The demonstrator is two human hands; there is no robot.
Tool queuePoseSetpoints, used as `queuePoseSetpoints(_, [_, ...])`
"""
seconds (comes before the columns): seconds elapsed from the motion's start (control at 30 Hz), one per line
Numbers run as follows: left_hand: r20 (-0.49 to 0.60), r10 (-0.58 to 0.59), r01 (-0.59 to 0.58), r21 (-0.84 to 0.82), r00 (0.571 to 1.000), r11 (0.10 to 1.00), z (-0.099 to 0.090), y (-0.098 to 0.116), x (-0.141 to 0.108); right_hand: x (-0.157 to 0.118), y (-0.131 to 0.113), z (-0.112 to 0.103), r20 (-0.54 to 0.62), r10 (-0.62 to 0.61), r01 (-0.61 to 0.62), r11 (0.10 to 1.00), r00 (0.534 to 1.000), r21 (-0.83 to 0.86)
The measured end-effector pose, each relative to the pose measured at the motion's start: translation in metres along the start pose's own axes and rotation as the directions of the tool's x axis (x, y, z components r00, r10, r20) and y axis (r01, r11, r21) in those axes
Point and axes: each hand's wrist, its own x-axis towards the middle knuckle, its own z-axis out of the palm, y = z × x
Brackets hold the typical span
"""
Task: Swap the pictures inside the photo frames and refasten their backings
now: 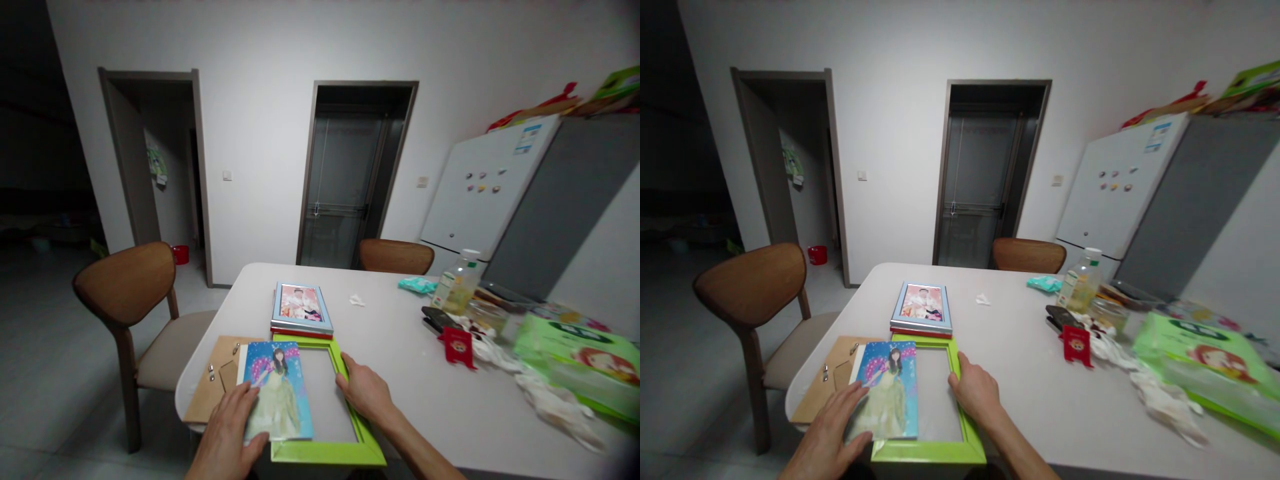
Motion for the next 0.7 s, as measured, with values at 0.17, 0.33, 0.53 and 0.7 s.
queuePoseSetpoints(0.17, [0.062, 0.038, -0.037, -0.015, 0.997, 0.999, 0.002, 0.005, -0.001, -0.001, 0.0, 0.0, -0.001, 0.0, 0.0, 1.0, 1.0, 0.007])
queuePoseSetpoints(0.33, [0.113, 0.072, -0.075, 0.027, 0.991, 0.997, -0.002, 0.009, -0.002, -0.003, -0.003, -0.002, -0.03, -0.051, 0.051, 0.999, 0.998, -0.009])
queuePoseSetpoints(0.53, [0.141, 0.053, -0.072, 0.139, 0.989, 0.988, 0.007, 0.01, -0.001, -0.006, -0.015, -0.002, -0.122, -0.174, 0.17, 0.985, 0.977, -0.038])
queuePoseSetpoints(0.7, [0.11, 0.074, -0.091, 0.154, 0.991, 0.984, 0.013, 0.011, -0.001, -0.014, -0.028, -0.003, -0.065, -0.297, 0.301, 0.951, 0.953, 0.064])
